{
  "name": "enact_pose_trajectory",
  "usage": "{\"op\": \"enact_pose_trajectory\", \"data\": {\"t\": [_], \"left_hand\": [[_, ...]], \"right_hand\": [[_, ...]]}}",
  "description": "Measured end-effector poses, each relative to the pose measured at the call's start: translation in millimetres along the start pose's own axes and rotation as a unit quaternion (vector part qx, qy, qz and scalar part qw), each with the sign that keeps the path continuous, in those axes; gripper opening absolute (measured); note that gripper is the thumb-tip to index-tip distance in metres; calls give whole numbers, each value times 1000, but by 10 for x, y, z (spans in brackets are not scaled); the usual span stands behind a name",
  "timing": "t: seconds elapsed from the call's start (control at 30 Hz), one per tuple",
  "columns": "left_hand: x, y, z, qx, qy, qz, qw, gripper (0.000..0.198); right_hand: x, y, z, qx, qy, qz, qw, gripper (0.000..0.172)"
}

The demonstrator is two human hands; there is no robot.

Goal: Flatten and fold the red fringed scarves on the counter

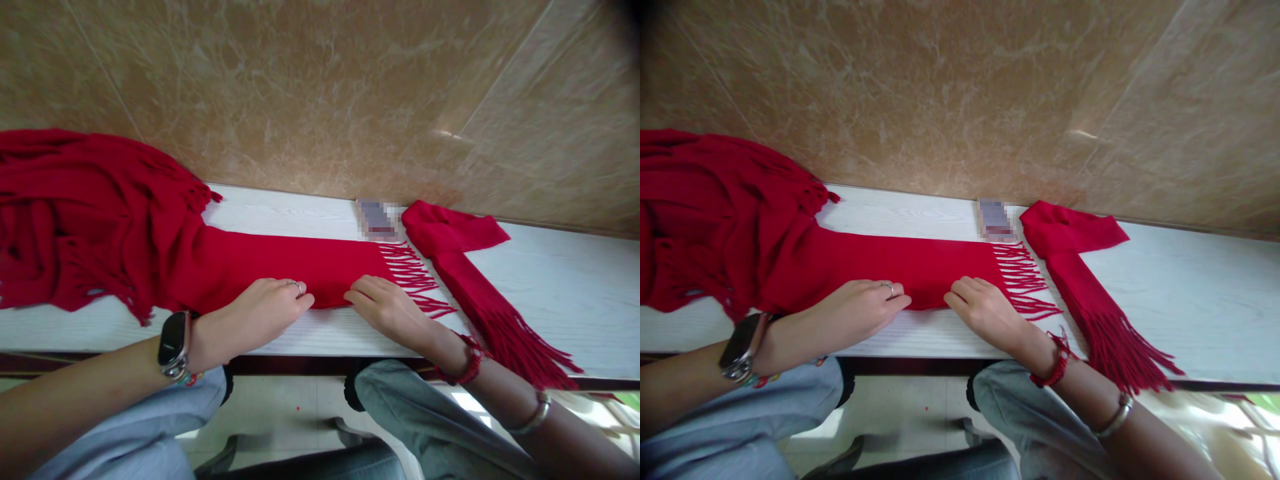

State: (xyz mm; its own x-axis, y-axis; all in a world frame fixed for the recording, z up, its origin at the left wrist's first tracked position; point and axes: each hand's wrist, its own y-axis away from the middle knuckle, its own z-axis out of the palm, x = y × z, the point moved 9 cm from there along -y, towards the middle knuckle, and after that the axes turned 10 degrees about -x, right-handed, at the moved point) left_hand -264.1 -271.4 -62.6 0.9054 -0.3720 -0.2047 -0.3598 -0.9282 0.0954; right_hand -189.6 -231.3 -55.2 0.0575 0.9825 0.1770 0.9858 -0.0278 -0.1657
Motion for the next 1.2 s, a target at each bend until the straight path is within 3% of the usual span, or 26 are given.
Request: {"op": "enact_pose_trajectory", "data": {"t": [0.23,0.4,0.63,0.73,1.0,1.2], "left_hand": [[70,-31,-109,29,-17,2,999,6],[81,-35,-52,21,-25,24,999,11],[136,-26,-10,19,-38,56,998,10],[103,-34,-18,11,-12,49,999,11],[9,-76,-8,-5,94,34,995,10],[-132,4,37,-2,76,1,997,10]], "right_hand": [[-8,0,11,2,23,0,1000,25],[-25,22,3,15,30,-17,999,24],[-66,36,17,-12,54,-41,998,23],[-94,24,-3,-31,55,-46,997,21],[-327,-169,-22,-3,47,-58,997,20],[-187,-198,63,-13,-10,-25,1000,21]]}}
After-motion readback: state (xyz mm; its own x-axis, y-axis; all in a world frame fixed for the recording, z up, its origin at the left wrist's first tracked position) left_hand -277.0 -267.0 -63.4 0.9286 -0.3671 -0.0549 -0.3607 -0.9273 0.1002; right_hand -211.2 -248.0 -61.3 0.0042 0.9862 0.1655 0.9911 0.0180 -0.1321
